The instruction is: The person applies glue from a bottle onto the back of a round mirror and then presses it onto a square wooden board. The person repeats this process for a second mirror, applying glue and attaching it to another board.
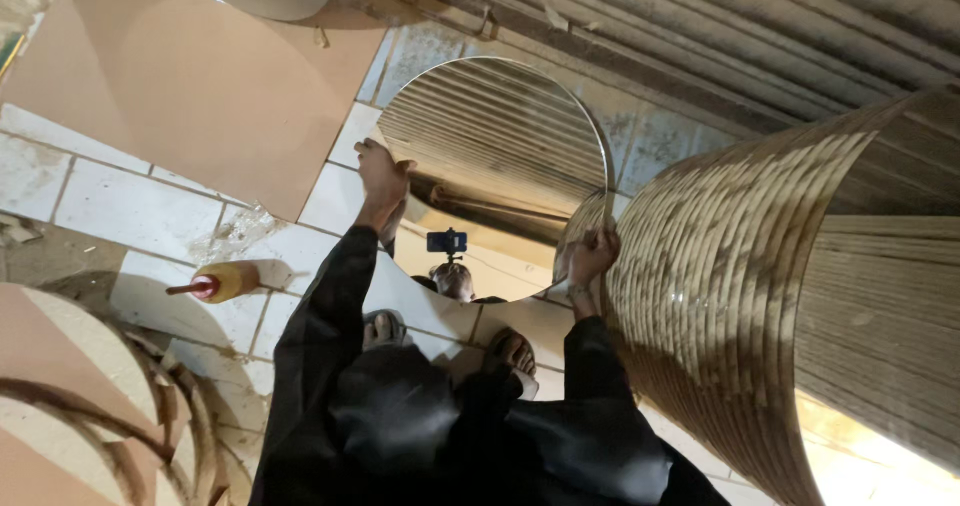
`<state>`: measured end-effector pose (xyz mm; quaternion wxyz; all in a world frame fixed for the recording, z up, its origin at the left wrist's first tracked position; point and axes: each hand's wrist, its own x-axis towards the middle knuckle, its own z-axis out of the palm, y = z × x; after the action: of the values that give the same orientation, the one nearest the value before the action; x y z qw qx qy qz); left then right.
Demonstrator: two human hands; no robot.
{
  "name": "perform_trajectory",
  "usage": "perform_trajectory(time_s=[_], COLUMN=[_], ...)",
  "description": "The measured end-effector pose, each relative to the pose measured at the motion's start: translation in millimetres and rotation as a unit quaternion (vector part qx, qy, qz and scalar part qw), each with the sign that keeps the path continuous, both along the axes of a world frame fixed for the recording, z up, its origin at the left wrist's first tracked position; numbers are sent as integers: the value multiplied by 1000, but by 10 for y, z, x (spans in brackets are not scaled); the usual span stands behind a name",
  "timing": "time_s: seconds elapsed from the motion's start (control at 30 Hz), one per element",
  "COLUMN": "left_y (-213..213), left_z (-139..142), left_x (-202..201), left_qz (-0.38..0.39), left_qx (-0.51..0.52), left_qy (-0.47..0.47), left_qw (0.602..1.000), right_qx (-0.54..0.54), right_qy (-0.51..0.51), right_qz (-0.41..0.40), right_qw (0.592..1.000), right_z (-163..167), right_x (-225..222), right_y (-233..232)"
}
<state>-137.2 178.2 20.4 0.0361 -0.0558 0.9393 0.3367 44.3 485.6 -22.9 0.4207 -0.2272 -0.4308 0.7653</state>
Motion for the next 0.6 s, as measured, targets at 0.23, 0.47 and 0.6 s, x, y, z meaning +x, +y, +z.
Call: perform_trajectory(time_s=[0.23,0.47,0.6], left_y=[-367,-459,-458], left_z=[-215,-589,-695], left_x=[551,1134,1306], left_qz=[11,36,100], left_qx=[53,111,173], left_qy=[-26,127,-60], left_qw=[998,985,978], right_qx=[384,95,386], right_qy=[-292,-390,-411], right_qz=[7,101,279], right_qw=[876,910,777], right_z=[-107,-224,-231], right_x=[635,976,1311], right_y=[-639,-959,-816])
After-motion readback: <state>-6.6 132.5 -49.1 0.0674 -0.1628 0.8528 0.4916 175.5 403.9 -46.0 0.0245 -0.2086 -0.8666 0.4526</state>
